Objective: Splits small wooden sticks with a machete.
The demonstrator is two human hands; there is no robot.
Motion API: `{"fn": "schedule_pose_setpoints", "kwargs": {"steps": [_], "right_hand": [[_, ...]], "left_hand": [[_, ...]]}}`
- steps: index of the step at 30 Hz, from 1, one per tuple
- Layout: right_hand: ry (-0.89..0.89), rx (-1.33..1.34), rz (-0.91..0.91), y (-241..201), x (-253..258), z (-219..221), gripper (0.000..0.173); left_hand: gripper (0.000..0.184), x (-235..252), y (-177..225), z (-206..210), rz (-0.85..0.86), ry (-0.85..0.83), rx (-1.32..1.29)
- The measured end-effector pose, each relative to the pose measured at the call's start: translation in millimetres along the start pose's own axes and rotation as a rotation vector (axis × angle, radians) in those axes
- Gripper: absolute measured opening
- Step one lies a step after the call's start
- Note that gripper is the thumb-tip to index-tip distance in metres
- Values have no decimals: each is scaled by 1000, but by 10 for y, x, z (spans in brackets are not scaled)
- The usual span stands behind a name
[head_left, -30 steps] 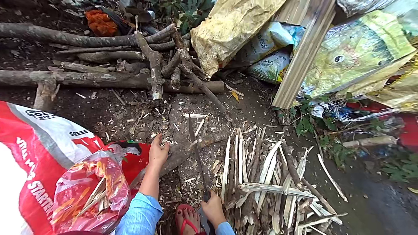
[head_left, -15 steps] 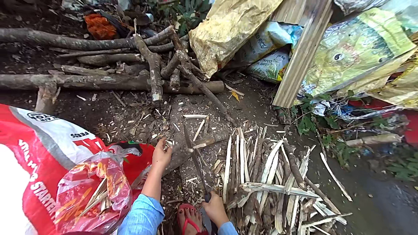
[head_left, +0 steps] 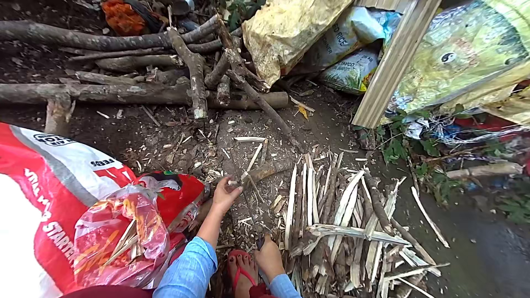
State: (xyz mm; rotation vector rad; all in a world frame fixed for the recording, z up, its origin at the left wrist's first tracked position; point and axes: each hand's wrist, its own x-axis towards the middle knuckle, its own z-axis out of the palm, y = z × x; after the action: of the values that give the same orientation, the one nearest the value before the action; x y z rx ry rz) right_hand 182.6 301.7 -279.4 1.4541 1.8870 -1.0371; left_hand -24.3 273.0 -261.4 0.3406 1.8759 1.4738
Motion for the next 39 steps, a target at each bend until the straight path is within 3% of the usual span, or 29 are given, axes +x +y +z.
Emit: {"fn": "schedule_pose_setpoints", "kwargs": {"steps": [4,10,15,21,24,26,32,36,39], "right_hand": [[-30,44,-25,34,46,18,53],[-255,791,-73,202,144,170,30],[-354,996,-110,298,192,165,17],[-224,818,-134,279,121,78,28],[-198,755,-141,330,97,79,31],[-181,694,-143,377,124,107,32],[-152,475,-127,371,145,85,43],[-110,333,-126,353,137,57,53],[-90,263,-112,316,85,11,54]], "left_hand": [[26,58,-23,88,153,168,281],[23,123,-124,-101,129,228,206],[23,146,-158,-125,111,344,-6],[48,283,6,-226,-88,282,76],[50,428,83,-250,-165,232,142],[46,510,213,-222,-129,165,231],[41,797,902,328,21,-137,586],[59,1022,942,749,-99,-247,838],[59,1016,895,911,-188,-246,1009]]}}
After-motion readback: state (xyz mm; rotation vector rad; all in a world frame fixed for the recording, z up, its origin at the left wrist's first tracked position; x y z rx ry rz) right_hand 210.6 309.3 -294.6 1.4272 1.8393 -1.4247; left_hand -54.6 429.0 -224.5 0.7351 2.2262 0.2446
